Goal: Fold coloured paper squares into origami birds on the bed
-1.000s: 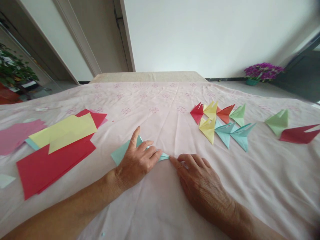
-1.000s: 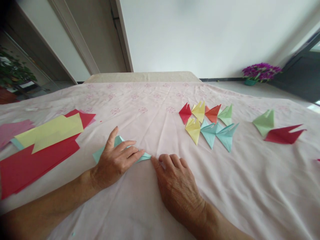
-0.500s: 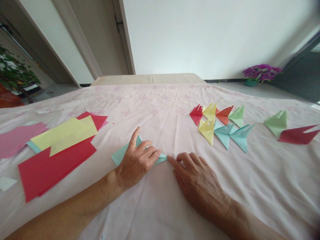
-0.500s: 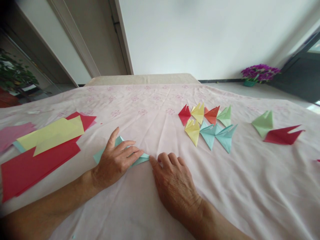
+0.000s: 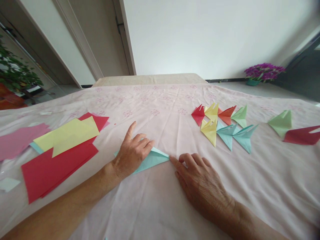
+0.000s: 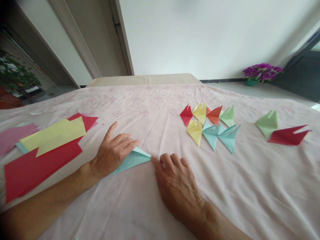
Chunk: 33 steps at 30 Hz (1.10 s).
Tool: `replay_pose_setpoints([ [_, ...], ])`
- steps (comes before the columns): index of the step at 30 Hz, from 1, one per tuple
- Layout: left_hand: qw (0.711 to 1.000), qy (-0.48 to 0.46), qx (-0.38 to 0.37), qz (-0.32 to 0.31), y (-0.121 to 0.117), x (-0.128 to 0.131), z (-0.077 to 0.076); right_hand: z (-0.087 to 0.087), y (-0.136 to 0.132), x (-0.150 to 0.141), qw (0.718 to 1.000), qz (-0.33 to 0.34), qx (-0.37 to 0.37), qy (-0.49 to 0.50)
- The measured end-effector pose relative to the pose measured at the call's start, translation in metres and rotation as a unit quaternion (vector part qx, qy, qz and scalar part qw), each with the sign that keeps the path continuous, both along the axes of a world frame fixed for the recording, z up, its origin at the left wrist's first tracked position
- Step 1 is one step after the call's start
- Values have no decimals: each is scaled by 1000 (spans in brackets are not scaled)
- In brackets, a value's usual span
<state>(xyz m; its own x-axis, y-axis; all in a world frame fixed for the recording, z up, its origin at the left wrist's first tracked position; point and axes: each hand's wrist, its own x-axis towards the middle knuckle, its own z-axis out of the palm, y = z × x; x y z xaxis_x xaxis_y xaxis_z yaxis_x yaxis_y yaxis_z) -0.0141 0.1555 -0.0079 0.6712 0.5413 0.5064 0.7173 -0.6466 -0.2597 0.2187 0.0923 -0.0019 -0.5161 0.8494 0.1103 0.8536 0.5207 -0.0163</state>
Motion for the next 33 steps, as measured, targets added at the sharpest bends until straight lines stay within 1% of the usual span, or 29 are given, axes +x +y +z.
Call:
replay_pose_setpoints([
  [4, 1000, -3, 4, 6, -1, 0, -4, 0, 2, 1, 1000, -6, -4, 18],
  [8, 1000, -4, 2, 5, -2, 1, -4, 0, 2, 2, 999, -4, -7, 35],
  [10, 1000, -2, -4, -17, -3, 2, -3, -1, 2, 3, 999, -2, -4, 37],
  [15, 995, -1, -5, -99, -5, 8, -2, -5, 1, 5, 999, 0, -1, 40],
  [18, 993, 4, -15, -119, -4, 12, -2, -5, 0, 7, 999, 3, 4, 43],
  [25, 993, -9, -35, -114, -2, 13, -3, -7, -2, 11, 999, 10, 7, 45],
  [30, 993, -5, -51, -102, -2, 14, -3, -6, 2, 8, 999, 7, 4, 38],
  [33, 993, -1, -49, -105, -2, 14, -3, -5, 2, 6, 999, 4, 6, 32],
])
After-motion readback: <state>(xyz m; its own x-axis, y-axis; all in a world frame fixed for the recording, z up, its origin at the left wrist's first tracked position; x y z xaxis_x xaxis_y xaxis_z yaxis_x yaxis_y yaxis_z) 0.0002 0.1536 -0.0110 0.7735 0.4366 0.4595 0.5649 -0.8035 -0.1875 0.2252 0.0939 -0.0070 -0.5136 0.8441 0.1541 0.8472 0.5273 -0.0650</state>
